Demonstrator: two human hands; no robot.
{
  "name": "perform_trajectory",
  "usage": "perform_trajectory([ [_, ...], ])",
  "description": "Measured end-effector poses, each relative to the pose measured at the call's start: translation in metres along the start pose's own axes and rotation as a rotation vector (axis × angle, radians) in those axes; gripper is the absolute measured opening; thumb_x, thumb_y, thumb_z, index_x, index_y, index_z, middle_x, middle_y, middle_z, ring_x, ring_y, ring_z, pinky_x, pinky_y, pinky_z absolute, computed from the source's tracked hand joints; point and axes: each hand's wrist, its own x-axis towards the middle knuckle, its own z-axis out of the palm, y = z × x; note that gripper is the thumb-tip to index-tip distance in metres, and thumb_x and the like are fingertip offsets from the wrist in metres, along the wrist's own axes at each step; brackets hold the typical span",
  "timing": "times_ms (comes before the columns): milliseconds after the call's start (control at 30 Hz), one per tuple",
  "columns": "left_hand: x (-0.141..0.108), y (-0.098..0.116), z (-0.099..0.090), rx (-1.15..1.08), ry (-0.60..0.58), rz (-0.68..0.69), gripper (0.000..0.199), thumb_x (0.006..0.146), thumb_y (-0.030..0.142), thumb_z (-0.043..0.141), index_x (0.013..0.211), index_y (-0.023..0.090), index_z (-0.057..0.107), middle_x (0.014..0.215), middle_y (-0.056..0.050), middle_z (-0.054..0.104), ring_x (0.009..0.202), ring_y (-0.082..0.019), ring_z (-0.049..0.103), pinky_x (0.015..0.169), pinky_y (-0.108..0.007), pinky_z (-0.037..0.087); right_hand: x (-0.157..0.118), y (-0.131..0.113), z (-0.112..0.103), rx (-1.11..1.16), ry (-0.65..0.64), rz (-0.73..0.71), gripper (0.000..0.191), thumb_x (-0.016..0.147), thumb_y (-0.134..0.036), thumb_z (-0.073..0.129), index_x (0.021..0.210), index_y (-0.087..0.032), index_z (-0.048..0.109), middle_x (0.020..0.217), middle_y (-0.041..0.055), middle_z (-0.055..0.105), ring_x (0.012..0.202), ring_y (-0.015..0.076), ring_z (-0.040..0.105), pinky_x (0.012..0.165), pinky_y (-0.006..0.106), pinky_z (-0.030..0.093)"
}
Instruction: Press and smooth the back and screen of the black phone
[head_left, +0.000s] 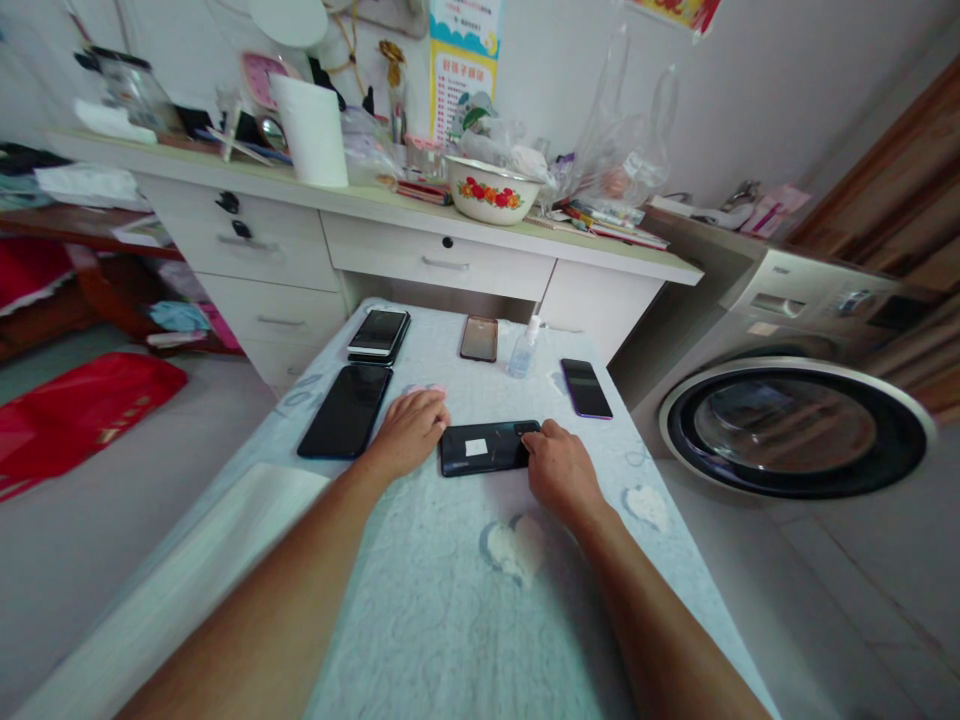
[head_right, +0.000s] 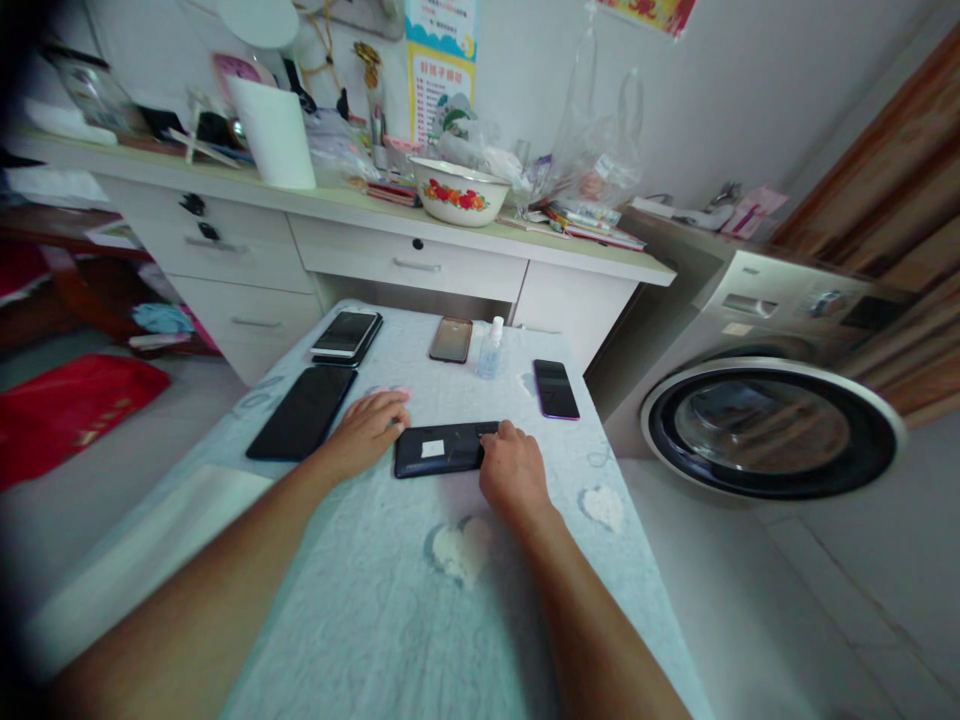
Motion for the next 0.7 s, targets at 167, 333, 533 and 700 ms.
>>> perform_trajectory([
  [167, 0.0003, 0.0005, -0.0007, 0.002, -0.008, -0.001, 0.018, 0.085, 0.023, 0.041, 0.084, 0.023, 0.059, 0.131, -0.004, 0.053, 0.131, -0.021, 0.038, 0.113, -0.046, 0.025, 0.0008, 0.0016, 0.0009, 0.02, -0.014, -0.028, 0.03, 0.089, -0.014, 0.04, 0.098, -0.022, 0.068, 0.096, 0.0077, 0.056, 0.085, 0.0182, 0.054, 0.073, 0.028, 0.033],
  [333, 0.0, 0.0004, -0.0007, 0.015, -0.021, -0.006, 0.018, 0.086, 0.024, 0.04, 0.085, 0.023, 0.059, 0.133, -0.004, 0.052, 0.133, -0.022, 0.037, 0.113, -0.046, 0.025, 0.0008, 0.003, 0.0024, 0.05, 0.012, -0.052, 0.03, 0.09, -0.014, 0.04, 0.096, -0.022, 0.068, 0.094, 0.0065, 0.056, 0.084, 0.0174, 0.052, 0.074, 0.027, 0.032],
  [533, 0.0002, 0.0004, -0.0004, 0.022, -0.023, -0.008, 0.018, 0.087, 0.024, 0.04, 0.085, 0.023, 0.058, 0.133, -0.005, 0.052, 0.132, -0.022, 0.037, 0.112, -0.046, 0.026, 0.0007, 0.0029, 0.001, 0.052, 0.022, -0.08, 0.028, 0.089, -0.014, 0.04, 0.091, -0.022, 0.067, 0.092, 0.0056, 0.055, 0.082, 0.0165, 0.051, 0.072, 0.027, 0.031],
  [700, 0.0002, -0.0012, 0.0006, 0.034, -0.017, 0.004, 0.019, 0.087, 0.024, 0.04, 0.086, 0.023, 0.058, 0.133, -0.003, 0.052, 0.133, -0.022, 0.037, 0.113, -0.045, 0.026, 0.0005, 0.002, 0.0002, 0.053, 0.015, -0.093, 0.028, 0.089, -0.014, 0.04, 0.091, -0.021, 0.067, 0.091, 0.0053, 0.055, 0.082, 0.0162, 0.05, 0.073, 0.027, 0.03],
])
